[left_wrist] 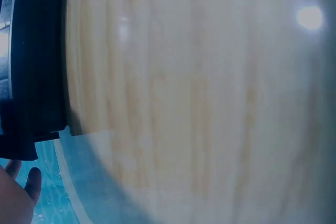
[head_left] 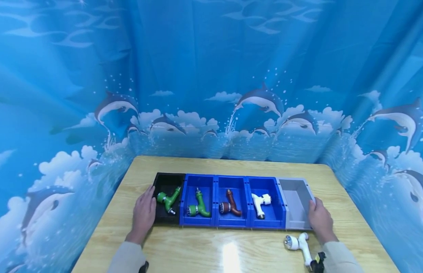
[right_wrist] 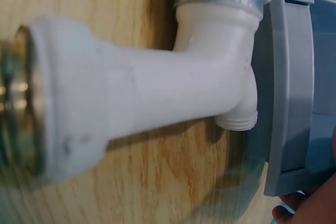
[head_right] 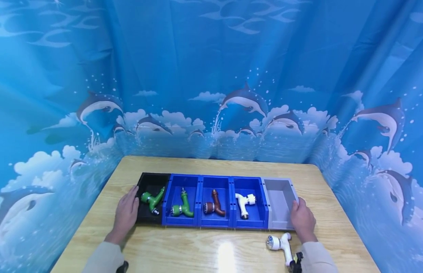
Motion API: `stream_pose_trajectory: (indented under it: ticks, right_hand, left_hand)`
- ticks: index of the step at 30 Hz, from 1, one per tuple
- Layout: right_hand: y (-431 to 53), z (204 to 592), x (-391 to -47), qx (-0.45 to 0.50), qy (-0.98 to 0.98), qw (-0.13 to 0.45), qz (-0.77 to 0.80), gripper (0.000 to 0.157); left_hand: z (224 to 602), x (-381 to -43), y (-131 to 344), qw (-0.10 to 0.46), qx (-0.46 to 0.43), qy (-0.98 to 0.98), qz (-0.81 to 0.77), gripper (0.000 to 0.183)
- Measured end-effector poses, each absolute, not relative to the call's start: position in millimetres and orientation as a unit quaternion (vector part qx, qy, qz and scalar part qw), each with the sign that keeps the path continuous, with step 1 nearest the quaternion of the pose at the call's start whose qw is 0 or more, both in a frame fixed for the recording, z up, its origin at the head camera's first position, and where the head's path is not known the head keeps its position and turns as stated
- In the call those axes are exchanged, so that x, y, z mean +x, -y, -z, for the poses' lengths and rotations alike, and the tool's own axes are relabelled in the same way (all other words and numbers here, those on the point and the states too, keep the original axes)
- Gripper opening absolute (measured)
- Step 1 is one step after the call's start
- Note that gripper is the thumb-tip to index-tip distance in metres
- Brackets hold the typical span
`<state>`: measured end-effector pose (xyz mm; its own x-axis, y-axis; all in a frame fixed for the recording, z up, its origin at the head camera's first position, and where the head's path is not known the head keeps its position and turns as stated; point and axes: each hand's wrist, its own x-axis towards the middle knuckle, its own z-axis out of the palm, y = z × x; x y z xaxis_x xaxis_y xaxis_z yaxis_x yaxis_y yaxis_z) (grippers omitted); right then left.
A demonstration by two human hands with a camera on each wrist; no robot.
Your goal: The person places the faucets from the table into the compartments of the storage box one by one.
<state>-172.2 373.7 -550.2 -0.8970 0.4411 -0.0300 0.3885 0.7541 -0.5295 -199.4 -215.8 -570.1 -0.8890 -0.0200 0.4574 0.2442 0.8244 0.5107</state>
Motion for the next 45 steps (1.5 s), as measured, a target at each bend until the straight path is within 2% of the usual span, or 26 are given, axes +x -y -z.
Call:
stream_pose_trajectory:
  ticks: [14, 25, 30, 38, 45]
  right_hand:
    - [-373.3, 545.2, -164.2, -0.209, 0.937, 0.051, -0.276, 0.062]
    - [-368.1, 538.6, -150.7, -0.225, 0.924, 0.056, -0.304, 0.07]
    - [-362.8, 531.0, -144.8, -0.212, 0.93, 0.068, -0.293, 0.071]
    - [-348.4, 515.0, -132.6, -0.187, 0.931, 0.099, -0.296, 0.073]
    - [-329.8, 495.6, -120.8, -0.155, 0.934, 0.126, -0.295, 0.08]
  left_hand:
    - [570.9, -200.9, 218.3, 0.187, -0.052, 0.936, 0.293, 0.05]
    - [570.7, -200.0, 217.8, 0.2, -0.055, 0.932, 0.297, 0.049]
    - [571.8, -200.0, 217.2, 0.214, -0.058, 0.928, 0.3, 0.048]
    - [572.6, -200.6, 217.3, 0.199, -0.05, 0.931, 0.302, 0.048]
    - [573.6, -201.0, 217.7, 0.202, -0.051, 0.93, 0.303, 0.049]
